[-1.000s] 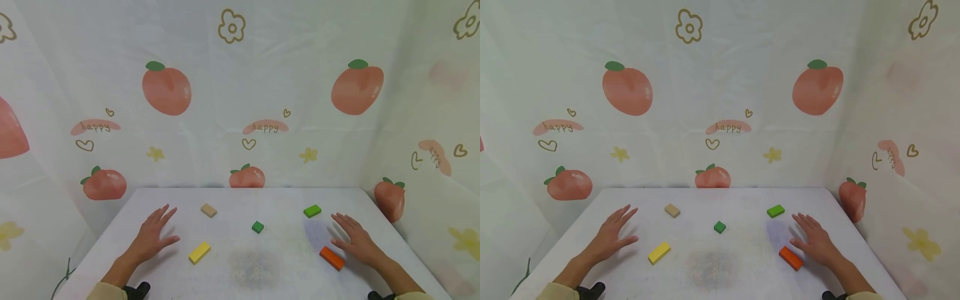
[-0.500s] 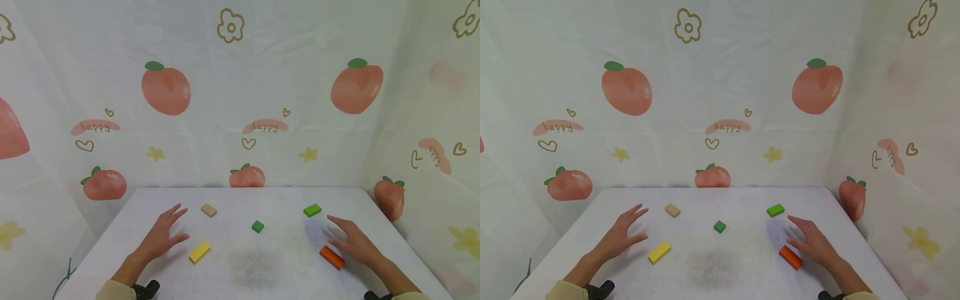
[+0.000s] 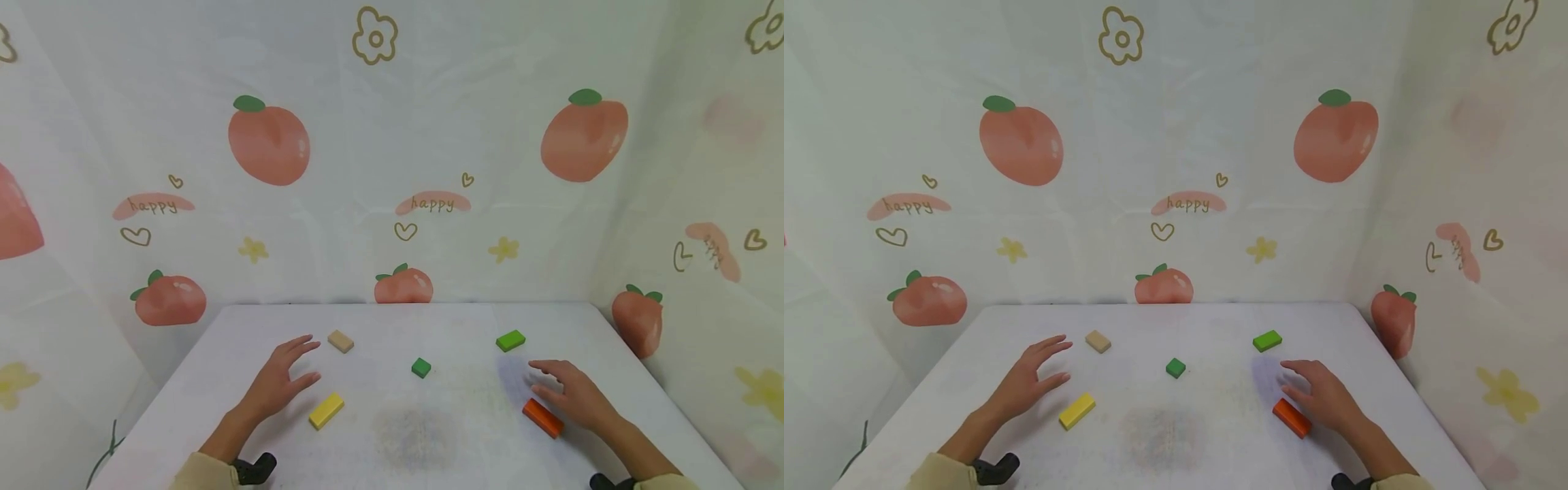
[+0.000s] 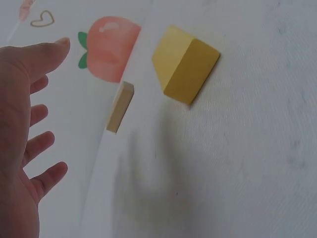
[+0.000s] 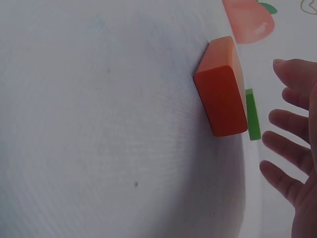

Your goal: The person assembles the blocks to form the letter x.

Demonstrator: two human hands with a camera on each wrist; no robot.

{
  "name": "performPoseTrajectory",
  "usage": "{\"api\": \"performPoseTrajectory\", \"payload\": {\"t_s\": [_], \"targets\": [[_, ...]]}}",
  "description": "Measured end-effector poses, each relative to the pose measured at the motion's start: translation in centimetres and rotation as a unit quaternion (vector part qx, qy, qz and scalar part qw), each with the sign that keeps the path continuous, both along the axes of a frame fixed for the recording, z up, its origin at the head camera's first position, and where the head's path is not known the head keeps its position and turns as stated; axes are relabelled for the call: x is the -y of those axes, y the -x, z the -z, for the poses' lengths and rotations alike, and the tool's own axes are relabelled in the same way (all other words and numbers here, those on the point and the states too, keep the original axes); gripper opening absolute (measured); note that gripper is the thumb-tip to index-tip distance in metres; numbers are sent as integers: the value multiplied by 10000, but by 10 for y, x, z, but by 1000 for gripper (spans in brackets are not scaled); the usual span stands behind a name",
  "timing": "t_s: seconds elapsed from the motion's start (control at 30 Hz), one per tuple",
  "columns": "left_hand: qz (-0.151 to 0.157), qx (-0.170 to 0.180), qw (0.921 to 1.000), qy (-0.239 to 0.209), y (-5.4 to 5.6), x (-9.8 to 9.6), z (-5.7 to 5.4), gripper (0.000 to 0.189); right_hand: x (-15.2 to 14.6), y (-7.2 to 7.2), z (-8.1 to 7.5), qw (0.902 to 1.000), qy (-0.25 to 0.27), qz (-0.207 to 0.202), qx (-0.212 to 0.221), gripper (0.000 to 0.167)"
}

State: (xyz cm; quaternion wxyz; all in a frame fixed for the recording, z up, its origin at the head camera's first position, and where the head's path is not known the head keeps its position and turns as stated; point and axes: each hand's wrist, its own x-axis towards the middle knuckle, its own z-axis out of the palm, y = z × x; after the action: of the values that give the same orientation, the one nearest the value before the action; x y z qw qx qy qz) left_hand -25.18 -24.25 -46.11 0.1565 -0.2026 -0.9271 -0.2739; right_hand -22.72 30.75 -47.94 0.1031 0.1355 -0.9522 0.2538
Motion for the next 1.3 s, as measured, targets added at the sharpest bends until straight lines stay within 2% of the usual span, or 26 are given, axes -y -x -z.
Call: {"api": "performPoseTrajectory", "payload": {"t_s": [0.3,0.5,0.73,0.97,1.17,1.3], "targets": [[52,-43,9998,-209,2,-18,2,46,3,3,-5,9993,-94,-111,341,31],[151,96,9991,-393,4,-27,4,40,6,3,-3,9991,-91,-107,404,28],[140,234,9983,-508,6,-36,8,37,7,3,-5,9969,42,-134,771,25],[200,298,9969,-698,9,-48,9,33,8,1,-8,9943,41,-416,982,30],[470,203,9944,-928,15,-59,11,32,9,2,-8,9918,5,-379,1220,35],[535,158,9925,-1088,18,-65,13,30,10,2,-9,9894,12,-403,1396,39]]}}
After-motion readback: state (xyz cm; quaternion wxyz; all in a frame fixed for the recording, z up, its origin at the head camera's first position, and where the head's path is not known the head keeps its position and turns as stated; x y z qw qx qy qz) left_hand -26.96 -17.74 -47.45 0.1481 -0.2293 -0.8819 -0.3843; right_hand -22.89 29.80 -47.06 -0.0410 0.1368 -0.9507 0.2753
